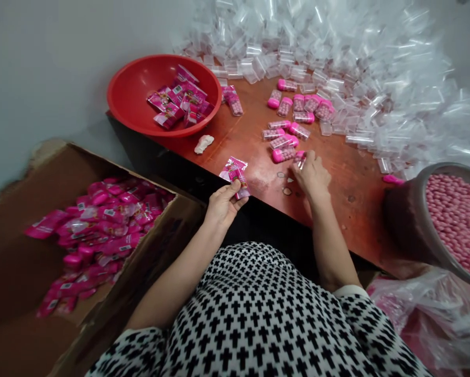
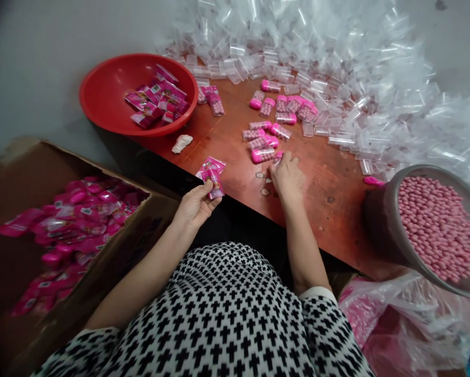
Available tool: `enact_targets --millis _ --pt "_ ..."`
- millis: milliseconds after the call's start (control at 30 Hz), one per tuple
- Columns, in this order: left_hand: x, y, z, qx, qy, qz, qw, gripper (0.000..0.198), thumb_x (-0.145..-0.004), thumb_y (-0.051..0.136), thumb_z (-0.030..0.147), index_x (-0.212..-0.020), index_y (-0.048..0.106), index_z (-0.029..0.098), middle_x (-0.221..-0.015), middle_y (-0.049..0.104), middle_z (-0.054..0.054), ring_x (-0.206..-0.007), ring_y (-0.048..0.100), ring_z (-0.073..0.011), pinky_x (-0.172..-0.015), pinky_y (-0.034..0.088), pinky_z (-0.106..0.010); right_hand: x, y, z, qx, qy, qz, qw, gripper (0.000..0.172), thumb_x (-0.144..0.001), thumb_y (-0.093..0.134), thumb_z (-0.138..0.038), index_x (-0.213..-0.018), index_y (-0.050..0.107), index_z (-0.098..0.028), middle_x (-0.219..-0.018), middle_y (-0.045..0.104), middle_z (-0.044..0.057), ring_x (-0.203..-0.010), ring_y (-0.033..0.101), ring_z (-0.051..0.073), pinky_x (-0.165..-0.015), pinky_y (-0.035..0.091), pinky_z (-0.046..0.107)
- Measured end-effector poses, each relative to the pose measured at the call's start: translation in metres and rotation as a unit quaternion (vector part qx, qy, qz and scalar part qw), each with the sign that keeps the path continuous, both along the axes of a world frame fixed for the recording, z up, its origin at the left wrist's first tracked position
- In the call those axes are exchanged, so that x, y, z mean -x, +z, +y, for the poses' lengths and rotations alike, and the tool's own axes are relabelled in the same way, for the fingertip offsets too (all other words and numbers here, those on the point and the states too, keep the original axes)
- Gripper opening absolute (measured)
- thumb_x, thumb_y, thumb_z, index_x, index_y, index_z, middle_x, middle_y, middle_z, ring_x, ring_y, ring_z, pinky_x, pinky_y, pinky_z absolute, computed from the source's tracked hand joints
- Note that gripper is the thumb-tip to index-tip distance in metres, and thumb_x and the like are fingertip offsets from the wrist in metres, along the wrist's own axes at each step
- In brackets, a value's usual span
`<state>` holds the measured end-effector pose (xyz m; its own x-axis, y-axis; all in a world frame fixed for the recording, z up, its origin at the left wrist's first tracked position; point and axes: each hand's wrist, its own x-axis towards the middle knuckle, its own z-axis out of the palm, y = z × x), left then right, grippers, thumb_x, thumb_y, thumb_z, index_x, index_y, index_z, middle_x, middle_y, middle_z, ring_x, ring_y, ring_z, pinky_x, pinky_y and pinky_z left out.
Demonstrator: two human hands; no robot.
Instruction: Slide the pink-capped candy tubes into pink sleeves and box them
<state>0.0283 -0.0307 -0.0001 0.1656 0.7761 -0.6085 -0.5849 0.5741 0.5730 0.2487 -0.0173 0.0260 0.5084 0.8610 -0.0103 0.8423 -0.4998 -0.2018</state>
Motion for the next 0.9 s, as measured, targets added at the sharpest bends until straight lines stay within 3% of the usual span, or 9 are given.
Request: enact_targets --millis 133,200,233,300,367,433,567,900 --pt "-0.005 0.002 0.004 0.058 0.052 -0.055 0.995 0.016 -0.07 0.076 0.023 -0.073 0.063 0.014 -0.07 0.067 -0.001 -0.063 0.066 -0.0109 -0.062 0.056 -0.023 -0.019 -0.002 -0.012 -0.049 0.026 0.052 0.997 0.041 -0.083 0.052 -0.038 -0.118 0.05 -0.015 -0.102 0.065 0.017 -0.09 0.063 0.03 -0.077 0.047 0.044" --pt "-0.007 0.004 0.006 0.077 0.071 -0.076 0.992 0.017 -0.071 0.076 0.024 -0.075 0.064 0.014 -0.072 0.068 -0.001 -0.069 0.068 -0.0129 -0.068 0.056 -0.025 -0.016 -0.004 -0.024 -0.098 0.022 0.16 0.982 0.038 -0.079 0.057 -0.037 -0.11 0.055 -0.016 -0.084 0.068 0.01 -0.075 0.064 0.025 -0.069 0.049 0.039" --pt "-0.008 0.004 0.006 0.081 0.078 -0.084 0.99 0.018 -0.07 0.076 0.026 -0.076 0.064 0.014 -0.074 0.068 -0.002 -0.071 0.068 -0.0137 -0.07 0.056 -0.026 -0.009 -0.005 -0.031 -0.123 0.018 0.243 0.962 0.034 -0.078 0.059 -0.038 -0.105 0.057 -0.016 -0.074 0.067 0.006 -0.065 0.062 0.022 -0.062 0.049 0.035" --pt "-0.009 0.006 0.007 0.081 0.089 -0.097 0.988 0.019 -0.071 0.076 0.028 -0.078 0.064 0.015 -0.075 0.068 -0.002 -0.072 0.068 -0.0139 -0.075 0.056 -0.028 0.015 -0.007 -0.051 -0.159 0.02 0.435 0.886 0.03 -0.077 0.061 -0.041 -0.097 0.058 -0.018 -0.058 0.061 -0.001 -0.048 0.056 0.015 -0.048 0.047 0.028" --pt "-0.01 0.007 0.007 0.084 0.102 -0.102 0.986 0.018 -0.072 0.075 0.028 -0.079 0.064 0.016 -0.074 0.068 -0.001 -0.072 0.067 -0.0132 -0.077 0.055 -0.029 0.047 -0.009 -0.072 -0.176 0.03 0.563 0.807 0.032 -0.075 0.066 -0.039 -0.098 0.053 -0.021 -0.062 0.063 -0.004 -0.045 0.056 0.012 -0.042 0.046 0.023" --pt "-0.012 0.008 0.007 0.078 0.108 -0.109 0.985 0.018 -0.072 0.075 0.028 -0.079 0.063 0.016 -0.075 0.067 0.0 -0.072 0.067 -0.0128 -0.076 0.054 -0.027 0.076 -0.011 -0.088 -0.172 0.044 0.622 0.763 0.035 -0.076 0.066 -0.04 -0.101 0.048 -0.023 -0.064 0.064 -0.005 -0.043 0.058 0.011 -0.039 0.047 0.021" --pt "-0.019 0.01 0.005 0.054 0.098 -0.121 0.986 0.022 -0.072 0.075 0.032 -0.077 0.061 0.015 -0.073 0.066 -0.001 -0.067 0.065 -0.0114 -0.07 0.053 -0.024 0.108 -0.019 -0.096 -0.162 0.052 0.648 0.743 0.036 -0.08 0.063 -0.04 -0.105 0.042 -0.024 -0.062 0.062 -0.008 -0.041 0.057 0.009 -0.038 0.048 0.02" --pt "-0.029 0.016 -0.003 -0.019 0.088 -0.097 0.991 0.026 -0.067 0.078 0.033 -0.074 0.06 0.015 -0.064 0.062 0.002 -0.056 0.058 -0.0079 -0.06 0.048 -0.021 0.11 -0.026 -0.086 -0.164 0.058 0.685 0.707 0.034 -0.082 0.062 -0.039 -0.103 0.041 -0.024 -0.058 0.06 -0.01 -0.038 0.054 0.008 -0.034 0.043 0.017"
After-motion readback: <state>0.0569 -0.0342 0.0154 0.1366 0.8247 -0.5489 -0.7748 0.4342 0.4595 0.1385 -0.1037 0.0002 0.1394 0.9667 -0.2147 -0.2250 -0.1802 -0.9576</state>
